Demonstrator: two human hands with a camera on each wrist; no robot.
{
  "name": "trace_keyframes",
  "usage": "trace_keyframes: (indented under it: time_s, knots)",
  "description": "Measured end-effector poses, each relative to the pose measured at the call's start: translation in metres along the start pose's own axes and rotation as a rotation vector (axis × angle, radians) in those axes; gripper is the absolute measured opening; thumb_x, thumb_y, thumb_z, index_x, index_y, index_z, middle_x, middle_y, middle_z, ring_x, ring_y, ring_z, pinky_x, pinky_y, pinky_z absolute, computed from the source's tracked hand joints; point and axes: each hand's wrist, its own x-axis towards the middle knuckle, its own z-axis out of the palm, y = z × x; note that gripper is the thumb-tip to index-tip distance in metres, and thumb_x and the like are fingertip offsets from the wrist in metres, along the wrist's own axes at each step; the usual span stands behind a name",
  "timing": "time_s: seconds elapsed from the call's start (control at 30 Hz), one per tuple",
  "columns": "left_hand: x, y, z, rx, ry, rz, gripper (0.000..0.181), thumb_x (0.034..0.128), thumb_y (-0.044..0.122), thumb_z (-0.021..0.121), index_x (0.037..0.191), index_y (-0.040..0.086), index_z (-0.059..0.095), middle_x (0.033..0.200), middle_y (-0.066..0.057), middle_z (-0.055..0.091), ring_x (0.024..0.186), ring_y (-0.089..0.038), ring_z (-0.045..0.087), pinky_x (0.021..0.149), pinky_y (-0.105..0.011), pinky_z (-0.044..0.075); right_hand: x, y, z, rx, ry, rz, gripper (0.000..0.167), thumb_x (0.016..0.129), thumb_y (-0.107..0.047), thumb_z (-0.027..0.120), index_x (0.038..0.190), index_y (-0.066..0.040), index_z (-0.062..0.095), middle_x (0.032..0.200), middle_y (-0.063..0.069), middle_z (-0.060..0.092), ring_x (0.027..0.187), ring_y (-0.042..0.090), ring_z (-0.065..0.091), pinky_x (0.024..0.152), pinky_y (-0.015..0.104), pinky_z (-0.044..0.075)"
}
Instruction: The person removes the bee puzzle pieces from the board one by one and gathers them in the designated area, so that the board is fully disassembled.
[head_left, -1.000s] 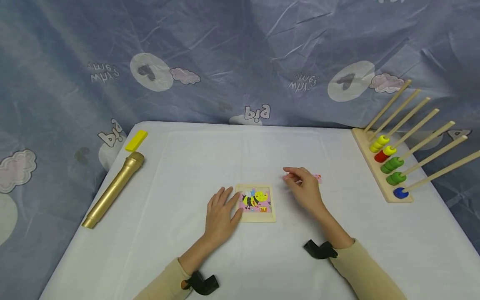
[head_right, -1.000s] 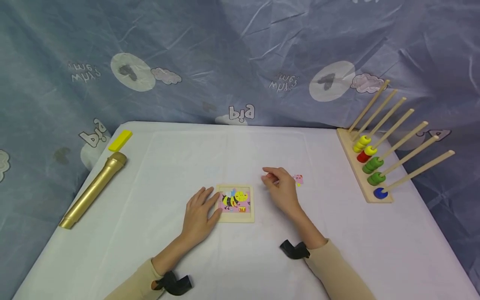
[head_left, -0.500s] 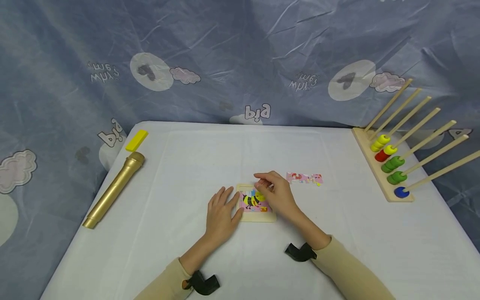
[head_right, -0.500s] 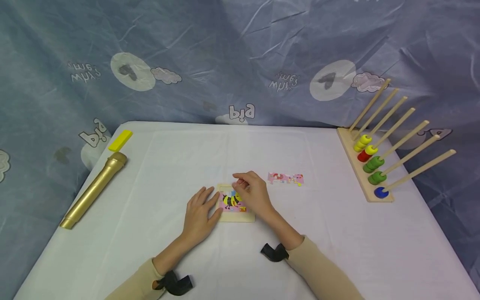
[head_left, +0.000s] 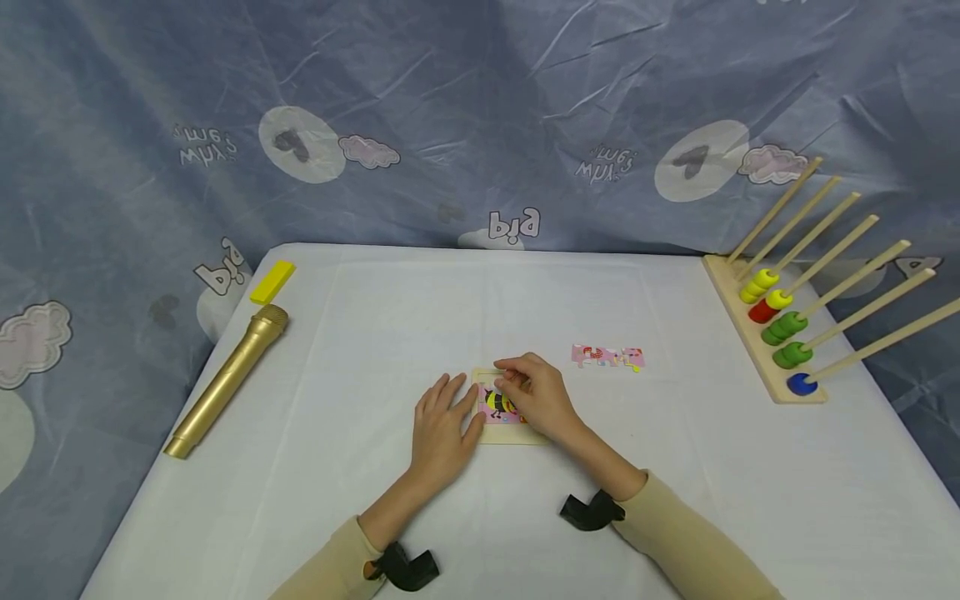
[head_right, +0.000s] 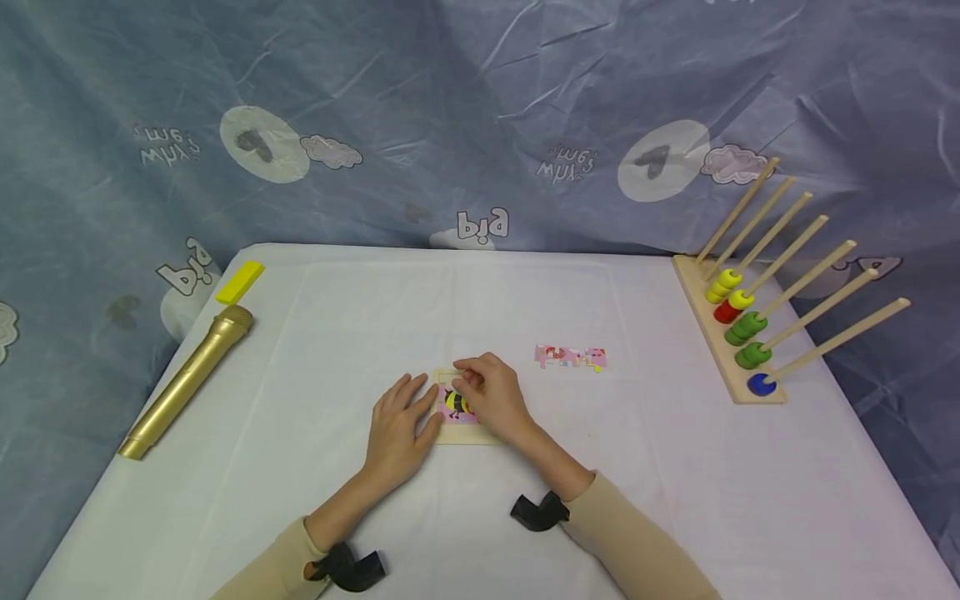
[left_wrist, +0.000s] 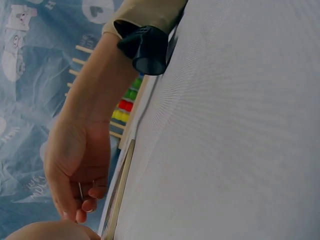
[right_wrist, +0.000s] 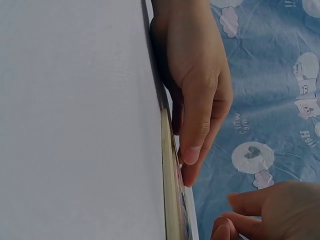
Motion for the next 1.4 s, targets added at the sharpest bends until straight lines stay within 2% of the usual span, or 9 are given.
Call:
trace_keyframes:
  time_s: [0.3, 0.67, 0.87, 1.23, 1.4]
  knots:
    - [0.000, -0.001, 0.000, 0.017, 0.015, 0.008, 0.041, 0.0920, 0.025, 0.065, 0.129, 0.009, 0.064, 0.143, -0.013, 0.053, 0.139, -0.035, 0.039, 0.110, -0.054, 0.029, -0.001, 0.007, 0.008, -0.026, -0.031, -0.004, 0.023, 0.083, -0.005, 0.074, 0.105, 0.002, 0.073, 0.081, 0.004, 0.061, 0.069, 0.009, 0.053, 0.061, 0.018, 0.044]
    - [0.000, -0.003, 0.003, 0.032, 0.103, 0.059, 0.039, 0.0864, 0.021, 0.070, 0.122, 0.006, 0.069, 0.135, -0.016, 0.058, 0.130, -0.038, 0.046, 0.103, -0.056, 0.034, -0.001, 0.010, 0.014, -0.125, -0.030, -0.023, 0.020, 0.080, -0.005, 0.077, 0.100, 0.000, 0.075, 0.073, 0.002, 0.055, 0.062, 0.005, 0.045, 0.056, 0.019, 0.038]
    - [0.001, -0.002, 0.001, 0.027, 0.075, 0.033, 0.038, 0.0888, 0.023, 0.068, 0.124, 0.007, 0.068, 0.137, -0.014, 0.058, 0.134, -0.037, 0.044, 0.106, -0.055, 0.034, -0.001, 0.009, 0.015, -0.173, -0.023, -0.046, 0.020, 0.078, -0.004, 0.078, 0.098, -0.002, 0.075, 0.071, 0.000, 0.053, 0.062, 0.005, 0.044, 0.056, 0.020, 0.037]
    - [0.001, -0.001, 0.002, 0.006, 0.049, 0.004, 0.041, 0.0892, 0.024, 0.069, 0.126, 0.007, 0.066, 0.140, -0.013, 0.056, 0.137, -0.035, 0.042, 0.108, -0.054, 0.032, -0.003, 0.007, 0.014, -0.189, -0.032, -0.024, 0.018, 0.078, -0.005, 0.078, 0.095, -0.002, 0.074, 0.072, 0.000, 0.053, 0.062, 0.007, 0.045, 0.058, 0.021, 0.037]
    - [0.001, 0.000, 0.002, -0.001, 0.063, 0.012, 0.040, 0.0877, 0.022, 0.070, 0.125, 0.006, 0.067, 0.139, -0.014, 0.057, 0.136, -0.036, 0.043, 0.108, -0.055, 0.032, -0.003, 0.007, 0.013, -0.198, -0.034, -0.015, 0.019, 0.077, -0.005, 0.079, 0.095, -0.003, 0.074, 0.073, 0.000, 0.053, 0.063, 0.007, 0.045, 0.059, 0.021, 0.037]
